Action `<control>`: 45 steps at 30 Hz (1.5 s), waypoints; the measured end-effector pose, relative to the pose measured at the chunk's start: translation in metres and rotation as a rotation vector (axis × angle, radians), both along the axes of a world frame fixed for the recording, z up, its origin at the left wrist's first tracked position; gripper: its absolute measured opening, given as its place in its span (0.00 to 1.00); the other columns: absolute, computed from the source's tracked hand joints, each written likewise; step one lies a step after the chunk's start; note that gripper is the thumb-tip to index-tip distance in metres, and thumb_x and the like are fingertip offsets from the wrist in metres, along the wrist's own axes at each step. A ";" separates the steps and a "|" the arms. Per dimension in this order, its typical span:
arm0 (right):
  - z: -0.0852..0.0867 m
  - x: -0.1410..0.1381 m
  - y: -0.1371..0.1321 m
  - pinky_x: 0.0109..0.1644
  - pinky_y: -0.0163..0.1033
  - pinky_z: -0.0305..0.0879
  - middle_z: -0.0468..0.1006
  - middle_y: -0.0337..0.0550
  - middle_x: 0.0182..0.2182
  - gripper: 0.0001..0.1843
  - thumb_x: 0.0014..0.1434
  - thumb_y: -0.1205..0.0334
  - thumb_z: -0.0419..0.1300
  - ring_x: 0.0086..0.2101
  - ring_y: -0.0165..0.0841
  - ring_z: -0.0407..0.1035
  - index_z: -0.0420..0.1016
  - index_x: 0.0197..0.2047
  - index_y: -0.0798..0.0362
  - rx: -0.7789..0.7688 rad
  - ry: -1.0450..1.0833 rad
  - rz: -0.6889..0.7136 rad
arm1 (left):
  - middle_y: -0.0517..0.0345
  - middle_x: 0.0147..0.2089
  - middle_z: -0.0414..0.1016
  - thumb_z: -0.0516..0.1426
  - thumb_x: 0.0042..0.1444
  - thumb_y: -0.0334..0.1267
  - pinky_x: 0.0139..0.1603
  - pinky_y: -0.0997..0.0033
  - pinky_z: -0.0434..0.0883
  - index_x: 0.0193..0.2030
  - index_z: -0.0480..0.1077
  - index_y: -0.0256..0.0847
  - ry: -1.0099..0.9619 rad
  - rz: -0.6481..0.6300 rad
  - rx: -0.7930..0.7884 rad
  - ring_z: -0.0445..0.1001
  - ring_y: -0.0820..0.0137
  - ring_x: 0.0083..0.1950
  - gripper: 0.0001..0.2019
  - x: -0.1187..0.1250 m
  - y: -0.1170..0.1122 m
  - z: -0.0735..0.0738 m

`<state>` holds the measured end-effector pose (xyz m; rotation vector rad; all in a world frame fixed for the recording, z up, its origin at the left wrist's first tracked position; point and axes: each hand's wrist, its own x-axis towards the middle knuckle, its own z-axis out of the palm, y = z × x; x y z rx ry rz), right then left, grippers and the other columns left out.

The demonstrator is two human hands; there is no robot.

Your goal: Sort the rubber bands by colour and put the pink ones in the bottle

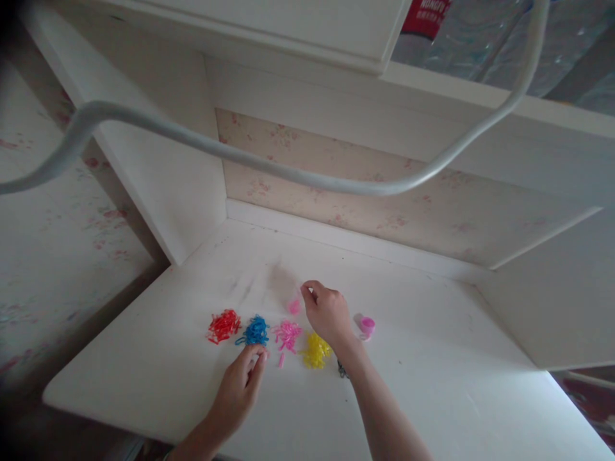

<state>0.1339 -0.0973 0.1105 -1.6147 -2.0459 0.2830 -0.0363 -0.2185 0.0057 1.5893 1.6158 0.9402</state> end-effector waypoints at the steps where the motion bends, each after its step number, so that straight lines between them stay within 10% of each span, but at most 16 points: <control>1: 0.002 0.000 -0.002 0.27 0.30 0.54 0.72 0.35 0.19 0.15 0.62 0.54 0.50 0.20 0.26 0.64 0.76 0.38 0.49 0.014 0.015 -0.004 | 0.59 0.27 0.73 0.44 0.64 0.44 0.26 0.76 0.65 0.43 0.68 0.41 0.000 0.009 0.006 0.71 0.71 0.26 0.15 0.000 0.000 -0.001; 6: -0.004 0.000 -0.035 0.25 0.29 0.54 0.68 0.33 0.17 0.17 0.63 0.51 0.49 0.18 0.25 0.62 0.75 0.38 0.50 -0.001 0.158 -0.038 | 0.57 0.30 0.74 0.44 0.64 0.45 0.28 0.76 0.66 0.42 0.67 0.41 -0.061 0.013 0.025 0.72 0.72 0.28 0.15 -0.001 0.000 -0.005; 11: -0.056 -0.009 -0.092 0.24 0.29 0.53 0.71 0.32 0.16 0.12 0.60 0.53 0.53 0.19 0.26 0.66 0.75 0.37 0.48 -0.238 0.051 -0.025 | 0.60 0.29 0.72 0.46 0.63 0.47 0.30 0.75 0.67 0.39 0.66 0.41 -0.132 0.018 -0.012 0.71 0.72 0.28 0.14 0.000 0.001 -0.007; 17: -0.102 -0.019 -0.124 0.27 0.30 0.56 0.79 0.38 0.32 0.13 0.62 0.57 0.51 0.27 0.29 0.73 0.70 0.48 0.46 -0.163 -0.061 -0.008 | 0.54 0.40 0.75 0.50 0.61 0.45 0.38 0.73 0.71 0.44 0.64 0.41 -0.154 0.025 0.027 0.75 0.69 0.37 0.11 0.001 0.002 -0.010; 26: -0.118 -0.013 -0.123 0.27 0.30 0.53 0.77 0.37 0.30 0.12 0.66 0.61 0.46 0.27 0.29 0.72 0.70 0.41 0.47 -0.076 -0.060 0.068 | 0.58 0.35 0.75 0.55 0.57 0.45 0.26 0.78 0.69 0.42 0.67 0.40 -0.145 0.051 0.031 0.70 0.76 0.24 0.12 0.006 0.013 0.021; 36: -0.116 -0.008 -0.121 0.29 0.30 0.57 0.78 0.36 0.30 0.13 0.66 0.58 0.46 0.27 0.30 0.72 0.72 0.39 0.46 -0.081 0.152 0.034 | 0.58 0.37 0.70 0.55 0.58 0.41 0.27 0.80 0.66 0.37 0.75 0.41 -0.045 -0.007 0.387 0.64 0.80 0.24 0.09 0.017 0.091 0.078; 45: -0.117 -0.006 -0.121 0.31 0.29 0.58 0.78 0.36 0.29 0.12 0.65 0.59 0.47 0.28 0.29 0.72 0.72 0.37 0.46 -0.078 0.169 0.069 | 0.64 0.22 0.72 0.55 0.57 0.47 0.18 0.82 0.61 0.43 0.73 0.42 -0.182 0.032 0.195 0.67 0.78 0.18 0.13 0.029 0.112 0.095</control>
